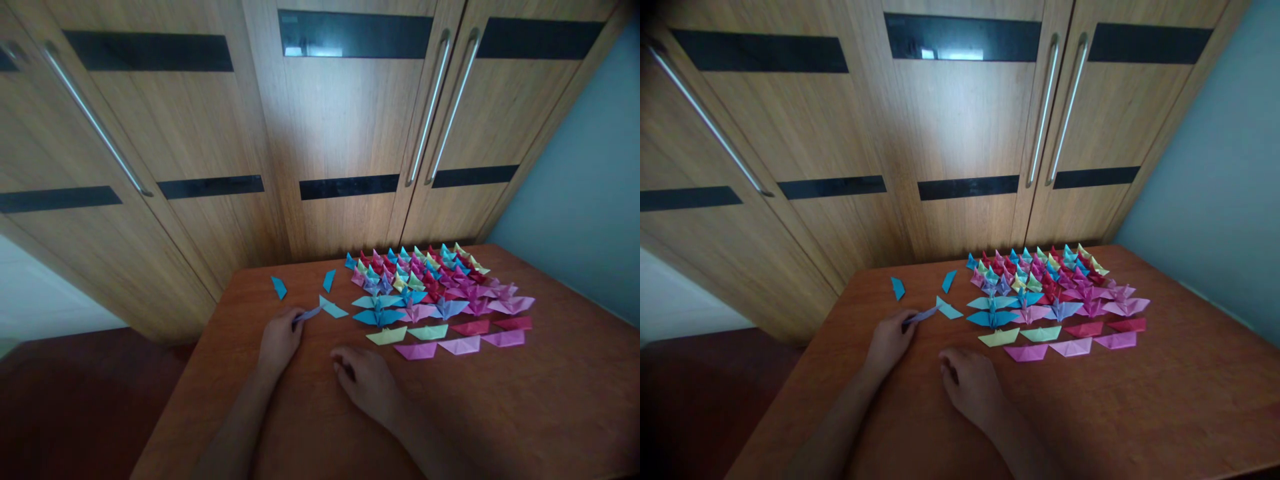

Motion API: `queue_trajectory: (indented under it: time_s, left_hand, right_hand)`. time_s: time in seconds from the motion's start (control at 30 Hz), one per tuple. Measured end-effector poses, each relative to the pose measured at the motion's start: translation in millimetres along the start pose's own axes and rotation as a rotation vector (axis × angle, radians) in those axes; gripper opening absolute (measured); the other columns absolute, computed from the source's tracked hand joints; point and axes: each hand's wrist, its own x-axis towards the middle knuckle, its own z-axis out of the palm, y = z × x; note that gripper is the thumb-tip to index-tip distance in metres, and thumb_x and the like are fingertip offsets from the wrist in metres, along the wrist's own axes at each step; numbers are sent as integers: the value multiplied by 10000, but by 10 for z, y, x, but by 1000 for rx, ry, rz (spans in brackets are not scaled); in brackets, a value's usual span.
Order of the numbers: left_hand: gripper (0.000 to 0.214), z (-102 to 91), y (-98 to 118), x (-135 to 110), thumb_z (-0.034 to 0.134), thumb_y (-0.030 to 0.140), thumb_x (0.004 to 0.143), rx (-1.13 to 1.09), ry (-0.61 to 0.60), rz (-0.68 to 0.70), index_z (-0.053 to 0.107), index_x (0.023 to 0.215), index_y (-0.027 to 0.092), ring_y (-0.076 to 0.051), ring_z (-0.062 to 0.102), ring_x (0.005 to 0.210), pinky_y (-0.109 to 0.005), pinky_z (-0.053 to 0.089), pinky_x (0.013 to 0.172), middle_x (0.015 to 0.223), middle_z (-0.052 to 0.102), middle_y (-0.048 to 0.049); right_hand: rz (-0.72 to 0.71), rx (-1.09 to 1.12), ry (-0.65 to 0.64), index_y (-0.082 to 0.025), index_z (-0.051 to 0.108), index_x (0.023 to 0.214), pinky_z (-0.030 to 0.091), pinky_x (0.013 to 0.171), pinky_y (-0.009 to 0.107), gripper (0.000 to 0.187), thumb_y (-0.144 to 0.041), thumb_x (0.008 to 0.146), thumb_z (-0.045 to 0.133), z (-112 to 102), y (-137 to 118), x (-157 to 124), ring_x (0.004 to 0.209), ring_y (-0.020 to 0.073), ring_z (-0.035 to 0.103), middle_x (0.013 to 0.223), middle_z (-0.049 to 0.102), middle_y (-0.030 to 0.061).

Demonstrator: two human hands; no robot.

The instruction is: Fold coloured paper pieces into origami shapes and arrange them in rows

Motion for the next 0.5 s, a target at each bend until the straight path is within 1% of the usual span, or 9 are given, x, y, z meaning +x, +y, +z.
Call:
queue_trajectory:
  time_s: [0.07,0.13,0.23,0.3,0.37,0.5]
  left_hand:
    - [152,-27,50,-1,543,249,805,-106,11,-15,671,887,239,-220,624,871,-319,445,825,920,693,-39]
    - [146,-41,111,-7,558,294,796,-234,-8,-63,681,847,236,-211,626,802,-306,456,768,848,699,-23]
    - [158,-25,206,-29,556,314,798,-417,-93,-121,676,807,211,-181,616,714,-267,458,691,760,690,-10]
    - [166,3,272,-55,562,320,800,-511,-150,-128,669,780,193,-164,602,685,-248,453,665,737,681,-10]
    - [179,30,344,-88,579,331,797,-572,-215,-108,663,750,180,-150,585,661,-232,441,638,714,668,-10]
    - [169,51,502,-152,607,316,785,-655,-361,-69,674,743,167,-137,567,641,-221,426,613,689,654,-9]
  right_hand:
    - [12,36,10,-224,632,987,430,715,237,235,-180,839,455,6,12,2,777,139,611,857,672,4]
    - [27,99,49,-217,635,980,436,706,244,221,-199,840,465,26,40,8,753,143,603,822,665,8]
    - [64,228,164,-204,629,1005,452,711,251,219,-241,834,499,57,93,21,749,147,596,832,657,20]
    - [101,306,236,-198,618,1030,461,706,250,239,-278,823,530,57,115,30,755,149,595,864,655,26]
    - [133,367,274,-197,605,1046,466,683,244,263,-317,820,546,38,118,40,744,148,593,876,653,24]
    - [164,457,303,-189,607,974,466,650,239,238,-369,832,544,-20,101,62,720,149,591,839,658,17]
